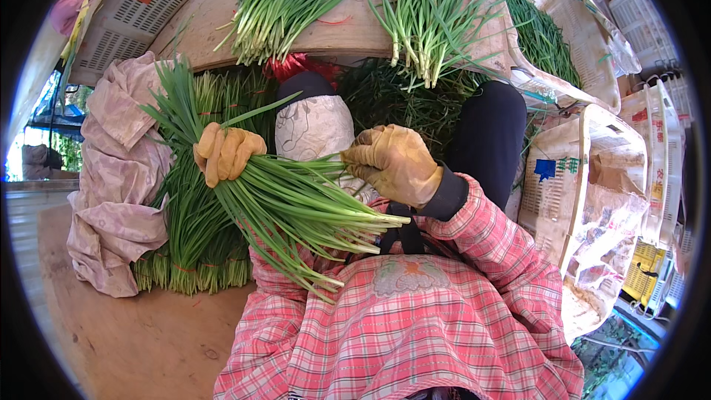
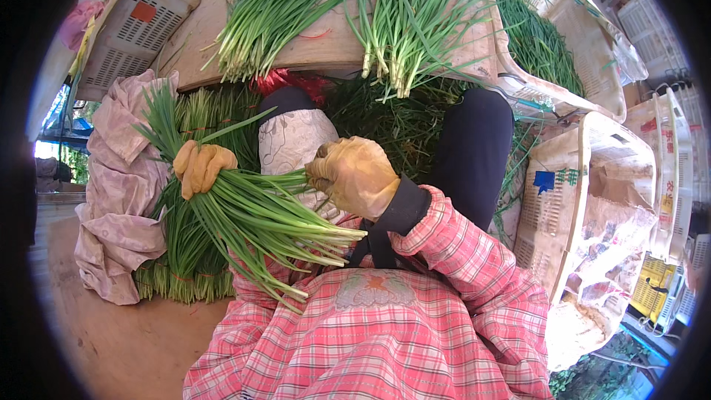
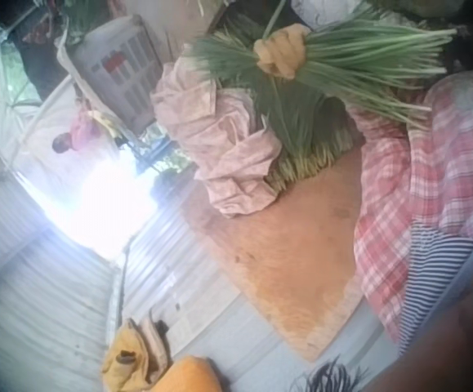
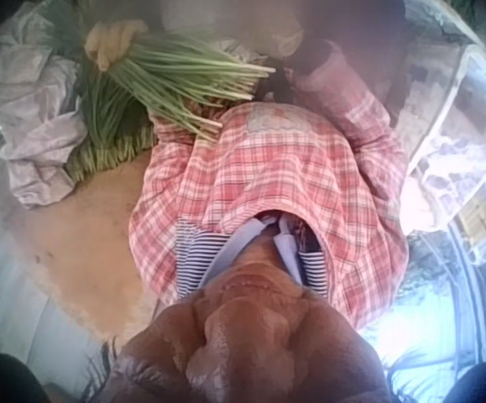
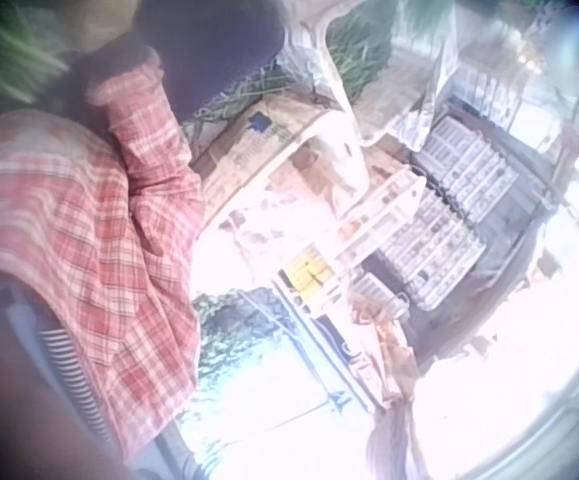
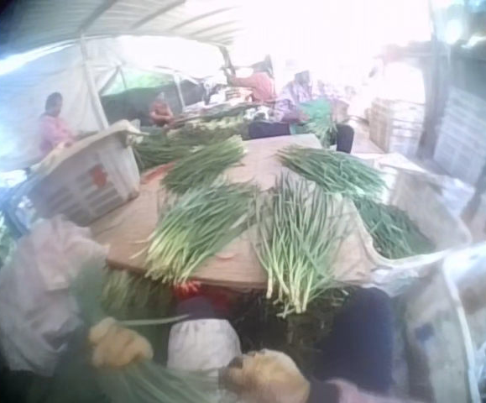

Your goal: The person sorts and cleans green onions, removing wilted leaves by hand and bundling them with red ties.

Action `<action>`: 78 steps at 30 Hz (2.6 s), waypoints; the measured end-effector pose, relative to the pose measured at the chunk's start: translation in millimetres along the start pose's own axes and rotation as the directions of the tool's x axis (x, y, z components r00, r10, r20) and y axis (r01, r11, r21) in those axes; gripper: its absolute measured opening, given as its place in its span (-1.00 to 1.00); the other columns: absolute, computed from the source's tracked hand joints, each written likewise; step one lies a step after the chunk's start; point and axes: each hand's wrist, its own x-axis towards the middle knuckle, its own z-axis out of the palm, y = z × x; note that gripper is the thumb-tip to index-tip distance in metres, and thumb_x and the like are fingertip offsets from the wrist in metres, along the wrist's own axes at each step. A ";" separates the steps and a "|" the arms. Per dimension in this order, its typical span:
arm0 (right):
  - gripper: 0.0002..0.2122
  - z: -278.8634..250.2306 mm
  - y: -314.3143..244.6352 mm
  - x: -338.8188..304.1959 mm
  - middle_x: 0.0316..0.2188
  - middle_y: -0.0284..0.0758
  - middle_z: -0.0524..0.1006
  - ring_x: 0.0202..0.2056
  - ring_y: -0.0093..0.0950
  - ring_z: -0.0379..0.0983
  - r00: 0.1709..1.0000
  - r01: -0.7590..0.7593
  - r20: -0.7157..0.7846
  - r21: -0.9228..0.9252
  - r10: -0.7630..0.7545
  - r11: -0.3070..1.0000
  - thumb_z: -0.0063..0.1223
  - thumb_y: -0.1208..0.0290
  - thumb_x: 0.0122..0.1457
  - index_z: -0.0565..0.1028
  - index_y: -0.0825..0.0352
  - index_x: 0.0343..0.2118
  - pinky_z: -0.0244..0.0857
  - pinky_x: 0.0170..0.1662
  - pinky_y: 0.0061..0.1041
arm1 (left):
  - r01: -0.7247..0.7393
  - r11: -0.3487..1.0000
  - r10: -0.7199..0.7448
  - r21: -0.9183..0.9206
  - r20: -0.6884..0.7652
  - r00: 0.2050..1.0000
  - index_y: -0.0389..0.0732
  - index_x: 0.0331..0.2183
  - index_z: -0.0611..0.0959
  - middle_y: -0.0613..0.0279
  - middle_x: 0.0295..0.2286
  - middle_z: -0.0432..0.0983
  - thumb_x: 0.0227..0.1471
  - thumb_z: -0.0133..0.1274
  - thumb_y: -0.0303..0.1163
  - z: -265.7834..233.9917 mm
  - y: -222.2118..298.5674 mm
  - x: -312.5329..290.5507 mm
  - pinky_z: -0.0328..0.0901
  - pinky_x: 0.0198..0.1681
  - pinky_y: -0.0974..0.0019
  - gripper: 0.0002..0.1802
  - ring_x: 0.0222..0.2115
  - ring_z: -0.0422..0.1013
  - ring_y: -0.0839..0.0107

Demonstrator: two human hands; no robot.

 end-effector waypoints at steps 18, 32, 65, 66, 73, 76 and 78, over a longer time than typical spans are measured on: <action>-0.80 -39.3 55.7 -67.5 -0.30 -0.17 0.53 -0.32 -0.20 0.46 0.926 -0.289 -0.308 -0.216 0.216 0.933 0.23 0.47 -0.14 0.55 0.35 -0.38 0.34 -0.26 -0.38 | 0.017 0.998 -0.016 0.064 -0.007 1.000 -0.13 -0.57 0.27 0.46 -0.78 0.41 0.10 -0.40 -0.48 4.2 8.8 0.0 0.27 -0.58 0.60 -0.77 -0.63 0.30 0.57; -0.83 -0.5 33.7 -32.3 -0.57 -0.20 0.52 -0.52 -0.39 0.46 0.885 -0.451 0.179 0.555 0.429 0.699 0.08 0.40 0.05 0.52 0.44 -0.46 0.33 -0.40 -0.44 | 0.059 0.989 -0.056 0.133 -0.024 0.998 -0.24 -0.58 0.37 0.42 -0.78 0.44 0.10 -0.38 -0.53 16.4 -6.6 20.7 0.27 -0.64 0.61 -0.72 -0.70 0.29 0.58; -0.85 -6.5 62.4 -75.9 -0.58 -0.25 0.51 -0.56 -0.38 0.45 0.821 -0.539 -0.190 0.054 0.539 0.841 0.12 0.43 0.01 0.55 0.39 -0.39 0.32 -0.45 -0.43 | -0.141 0.947 0.085 0.288 0.199 0.976 -0.29 -0.43 0.32 0.49 -0.73 0.49 0.15 -0.39 -0.44 12.4 60.5 -0.7 0.27 -0.59 0.67 -0.80 -0.74 0.29 0.65; -0.79 -9.9 61.2 -73.3 -0.50 -0.21 0.51 -0.47 -0.26 0.47 0.813 -0.551 -0.202 0.033 0.546 0.834 0.15 0.42 -0.03 0.54 0.38 -0.31 0.33 -0.39 -0.35 | -0.137 0.947 0.083 0.290 0.193 0.978 -0.29 -0.42 0.32 0.49 -0.73 0.49 0.15 -0.39 -0.44 11.8 60.1 -0.2 0.27 -0.60 0.67 -0.80 -0.74 0.29 0.66; -0.49 1.7 33.8 -29.8 -0.22 -0.09 0.50 -0.22 -0.27 0.48 0.882 -0.450 0.000 0.294 0.470 0.843 0.24 0.34 -0.08 0.39 0.44 -0.04 0.35 -0.13 -0.42 | -0.088 0.953 0.044 0.291 0.154 0.987 -0.16 -0.54 0.37 0.52 -0.71 0.50 0.12 -0.33 -0.46 14.1 64.4 3.3 0.25 -0.51 0.62 -0.77 -0.71 0.28 0.63; -0.43 55.5 45.5 -28.6 -0.17 -0.03 0.49 -0.24 -0.21 0.50 0.869 -0.494 0.178 0.337 0.461 0.802 0.25 0.17 -0.10 0.41 0.43 -0.05 0.36 -0.16 -0.37 | -0.052 0.953 0.028 0.298 0.084 0.996 -0.05 -0.63 0.38 0.50 -0.66 0.50 0.09 -0.24 -0.46 7.9 71.2 1.8 0.23 -0.42 0.59 -0.72 -0.61 0.29 0.60; -0.46 94.7 41.7 -24.2 -0.22 -0.04 0.49 -0.25 -0.17 0.48 0.932 -0.355 0.108 0.480 0.347 0.802 0.20 0.19 -0.08 0.39 0.39 -0.05 0.35 -0.18 -0.33 | 0.007 0.970 -0.032 0.244 0.102 0.994 -0.02 -0.68 0.40 0.46 -0.57 0.51 0.06 -0.17 -0.44 -0.3 77.0 -4.3 0.21 -0.30 0.57 -0.71 -0.46 0.27 0.58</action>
